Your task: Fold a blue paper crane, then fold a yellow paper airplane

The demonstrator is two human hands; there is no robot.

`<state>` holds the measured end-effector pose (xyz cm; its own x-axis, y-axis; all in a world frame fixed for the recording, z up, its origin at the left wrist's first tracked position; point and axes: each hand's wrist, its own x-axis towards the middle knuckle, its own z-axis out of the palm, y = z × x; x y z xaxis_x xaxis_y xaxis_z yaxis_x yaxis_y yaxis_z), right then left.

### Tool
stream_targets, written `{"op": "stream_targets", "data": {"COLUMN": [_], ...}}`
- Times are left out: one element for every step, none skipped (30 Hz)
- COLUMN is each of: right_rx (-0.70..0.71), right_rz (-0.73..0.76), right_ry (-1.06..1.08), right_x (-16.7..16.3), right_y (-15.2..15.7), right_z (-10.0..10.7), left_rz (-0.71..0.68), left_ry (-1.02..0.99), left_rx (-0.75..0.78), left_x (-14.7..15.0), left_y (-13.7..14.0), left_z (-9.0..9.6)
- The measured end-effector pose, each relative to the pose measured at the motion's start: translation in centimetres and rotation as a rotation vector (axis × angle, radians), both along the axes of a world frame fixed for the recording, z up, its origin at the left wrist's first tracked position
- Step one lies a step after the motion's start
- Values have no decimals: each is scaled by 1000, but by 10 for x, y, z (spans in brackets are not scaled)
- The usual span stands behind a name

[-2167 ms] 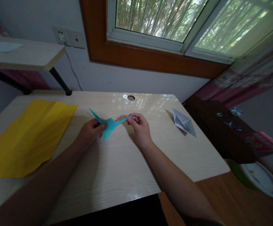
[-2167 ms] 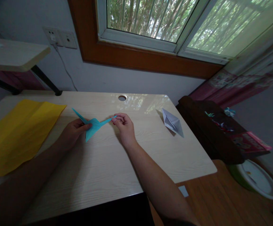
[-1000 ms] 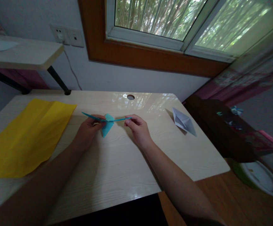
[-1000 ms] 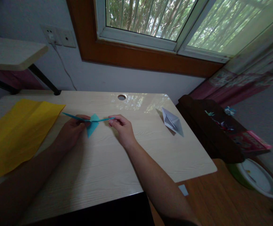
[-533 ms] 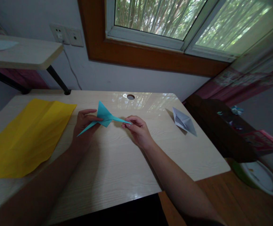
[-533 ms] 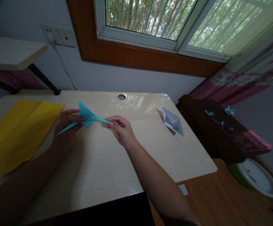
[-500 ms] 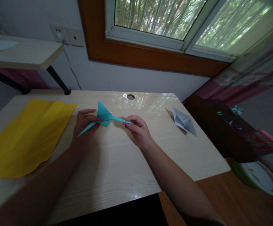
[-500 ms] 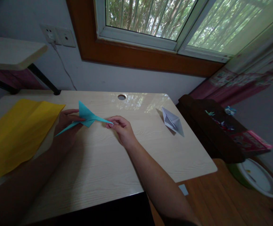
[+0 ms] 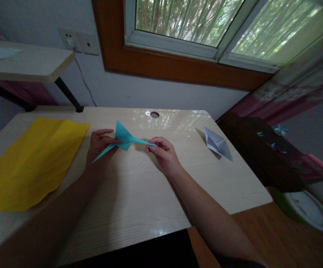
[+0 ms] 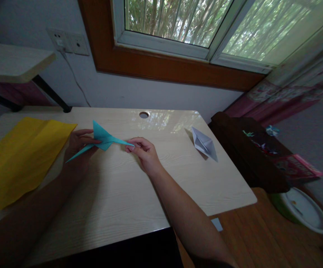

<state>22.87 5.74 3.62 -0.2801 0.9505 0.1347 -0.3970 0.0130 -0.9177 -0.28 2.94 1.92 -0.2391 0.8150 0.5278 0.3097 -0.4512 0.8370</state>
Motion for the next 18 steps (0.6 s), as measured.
{"op": "stream_targets", "data": {"right_rx": [3, 6, 10, 18, 28, 38, 47, 52, 56, 58, 57, 51, 39, 21, -2, -27, -53, -77], "right_rz": [-10, -26, -46, -69, -97, -124, -147, -166, -177, -180, -174, -157, -132, -98, -58, -17, 22, 56], "right_ry": [-12, -26, -39, -50, -58, -63, -66, -68, -69, -69, -67, -63, -54, -43, -32, -22, -16, -12], "right_x": [0, -1, -1, -1, -1, -1, -1, 0, 0, 1, 1, 2, 2, 2, 2, 2, 2, 2], "right_y": [0, 1, 1, 2, 3, 4, 5, 6, 7, 7, 7, 7, 7, 7, 7, 6, 6, 6], "right_z": [0, 0, -1, -1, -2, -2, -3, -3, -2, -2, -1, -1, 0, 0, 0, 0, -1, -1], "left_rz": [2, 3, 0, -13, -35, -68, -102, -133, -157, -172, -182, -188, -193, -198, -203, -206, -209, -211], "left_ry": [5, 13, 21, 24, 15, -5, -35, -68, -93, -112, -124, -138, -159, -185, -214, -237, -252, -258], "left_rx": [4, 0, -14, -38, -67, -99, -128, -151, -174, -193, -211, -225, -236, -248, -257, -262, -267, -270], "left_x": [0, 1, 2, 3, 4, 5, 6, 7, 8, 8, 9, 9, 9, 9, 9, 9, 9, 8], "left_y": [0, 1, 1, 1, 1, 0, 0, 0, 0, 0, 0, 0, 0, 0, 0, 0, 1, 1], "left_z": [0, 1, 1, 1, 2, 2, 2, 2, 1, 1, 1, 0, 0, 0, 0, 0, 0, 0]}}
